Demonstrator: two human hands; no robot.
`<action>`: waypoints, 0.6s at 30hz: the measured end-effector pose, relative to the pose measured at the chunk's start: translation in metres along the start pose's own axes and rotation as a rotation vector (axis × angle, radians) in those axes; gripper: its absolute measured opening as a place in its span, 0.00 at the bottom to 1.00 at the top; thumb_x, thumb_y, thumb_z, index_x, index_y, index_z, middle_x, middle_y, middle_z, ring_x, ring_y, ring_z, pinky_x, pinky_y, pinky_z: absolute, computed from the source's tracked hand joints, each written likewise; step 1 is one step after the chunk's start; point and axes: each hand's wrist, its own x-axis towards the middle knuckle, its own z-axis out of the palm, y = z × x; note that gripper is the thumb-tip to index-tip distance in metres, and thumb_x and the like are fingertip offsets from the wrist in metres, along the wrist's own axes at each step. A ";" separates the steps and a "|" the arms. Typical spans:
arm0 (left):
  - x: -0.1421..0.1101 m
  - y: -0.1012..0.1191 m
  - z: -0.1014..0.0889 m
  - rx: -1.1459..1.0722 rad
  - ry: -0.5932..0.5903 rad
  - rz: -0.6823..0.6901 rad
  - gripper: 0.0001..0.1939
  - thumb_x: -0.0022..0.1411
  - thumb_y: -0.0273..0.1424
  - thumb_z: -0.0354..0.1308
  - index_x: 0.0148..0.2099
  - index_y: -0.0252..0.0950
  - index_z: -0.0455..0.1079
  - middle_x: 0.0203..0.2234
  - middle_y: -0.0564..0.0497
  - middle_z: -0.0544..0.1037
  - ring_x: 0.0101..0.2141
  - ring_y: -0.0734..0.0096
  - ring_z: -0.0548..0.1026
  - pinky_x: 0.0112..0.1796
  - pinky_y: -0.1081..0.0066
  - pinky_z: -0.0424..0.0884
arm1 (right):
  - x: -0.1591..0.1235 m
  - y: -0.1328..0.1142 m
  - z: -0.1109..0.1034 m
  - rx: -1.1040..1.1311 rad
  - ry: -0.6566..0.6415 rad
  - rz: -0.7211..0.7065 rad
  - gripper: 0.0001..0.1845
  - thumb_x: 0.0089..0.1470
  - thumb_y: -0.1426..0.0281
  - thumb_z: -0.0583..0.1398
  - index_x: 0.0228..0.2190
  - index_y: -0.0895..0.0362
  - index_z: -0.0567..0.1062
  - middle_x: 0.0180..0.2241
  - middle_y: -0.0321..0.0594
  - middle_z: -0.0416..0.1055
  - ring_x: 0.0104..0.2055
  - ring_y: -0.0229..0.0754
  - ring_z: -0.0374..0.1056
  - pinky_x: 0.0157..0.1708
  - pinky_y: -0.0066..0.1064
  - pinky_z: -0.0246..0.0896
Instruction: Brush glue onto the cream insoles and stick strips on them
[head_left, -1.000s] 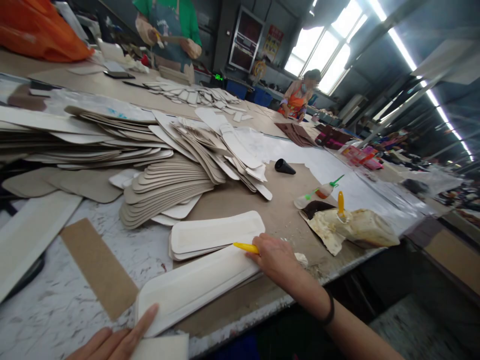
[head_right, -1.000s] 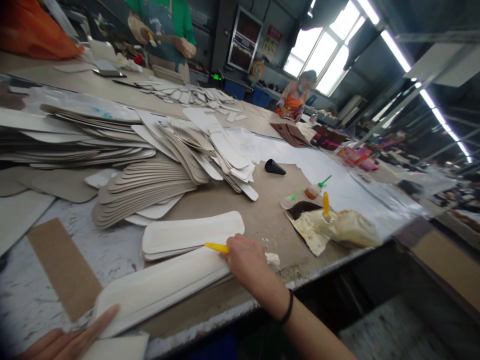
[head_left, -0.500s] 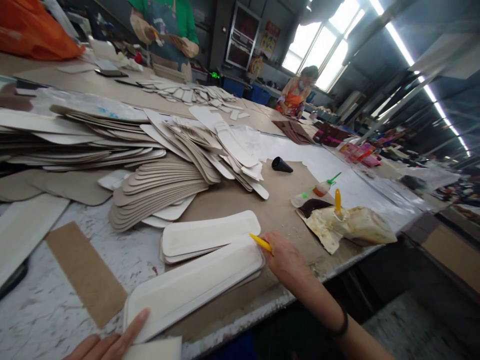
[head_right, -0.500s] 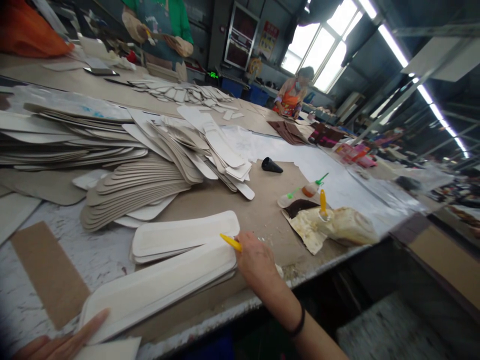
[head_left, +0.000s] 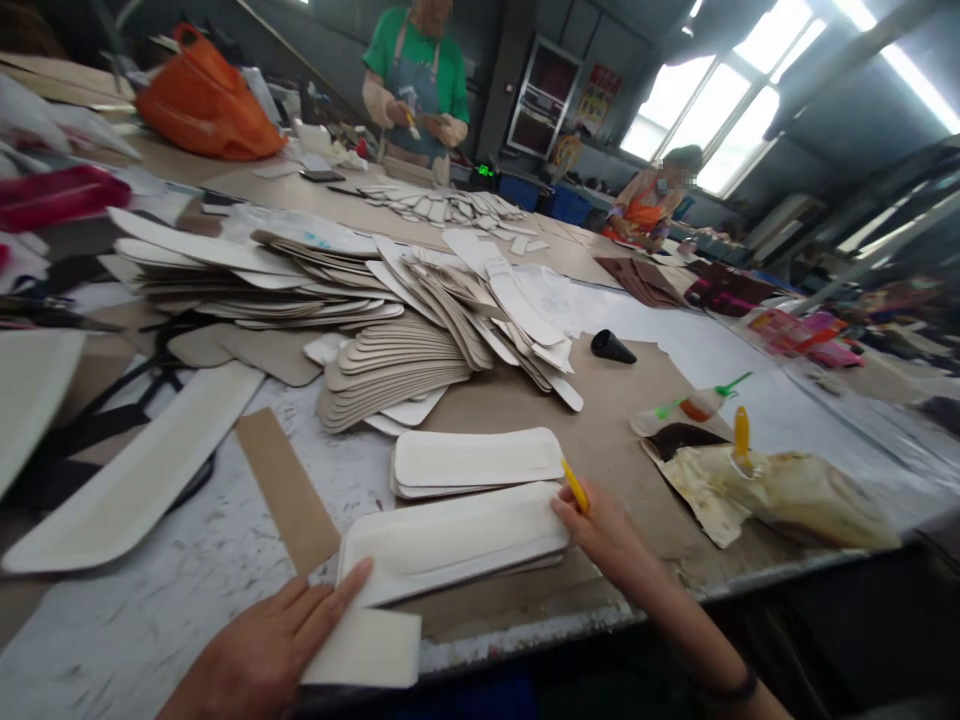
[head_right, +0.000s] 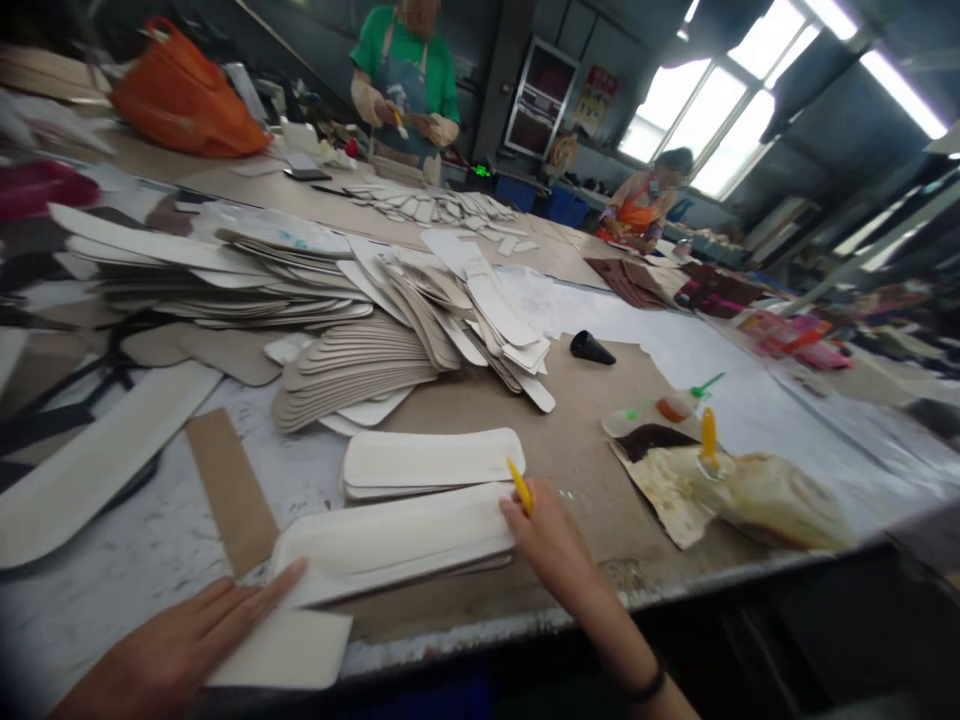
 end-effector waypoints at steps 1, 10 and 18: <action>0.002 0.001 -0.002 0.017 -0.006 0.019 0.40 0.57 0.12 0.36 0.68 0.44 0.31 0.35 0.52 0.79 0.34 0.72 0.77 0.36 0.77 0.72 | 0.001 0.001 0.000 0.062 0.006 0.034 0.08 0.53 0.64 0.54 0.28 0.56 0.65 0.28 0.38 0.66 0.32 0.42 0.65 0.34 0.31 0.59; -0.011 -0.003 0.009 -0.355 0.067 -0.116 0.37 0.57 0.16 0.39 0.65 0.51 0.48 0.39 0.52 0.78 0.37 0.71 0.77 0.37 0.77 0.73 | -0.011 -0.010 -0.011 0.535 -0.105 0.195 0.21 0.42 0.53 0.61 0.27 0.58 0.68 0.20 0.30 0.59 0.21 0.34 0.56 0.20 0.25 0.50; 0.017 0.004 -0.022 -1.210 0.184 -1.175 0.31 0.43 0.51 0.66 0.45 0.36 0.71 0.17 0.58 0.68 0.19 0.74 0.66 0.22 0.77 0.62 | -0.028 -0.014 -0.020 0.855 -0.104 0.217 0.24 0.39 0.52 0.66 0.29 0.58 0.70 0.22 0.31 0.62 0.23 0.34 0.59 0.24 0.25 0.58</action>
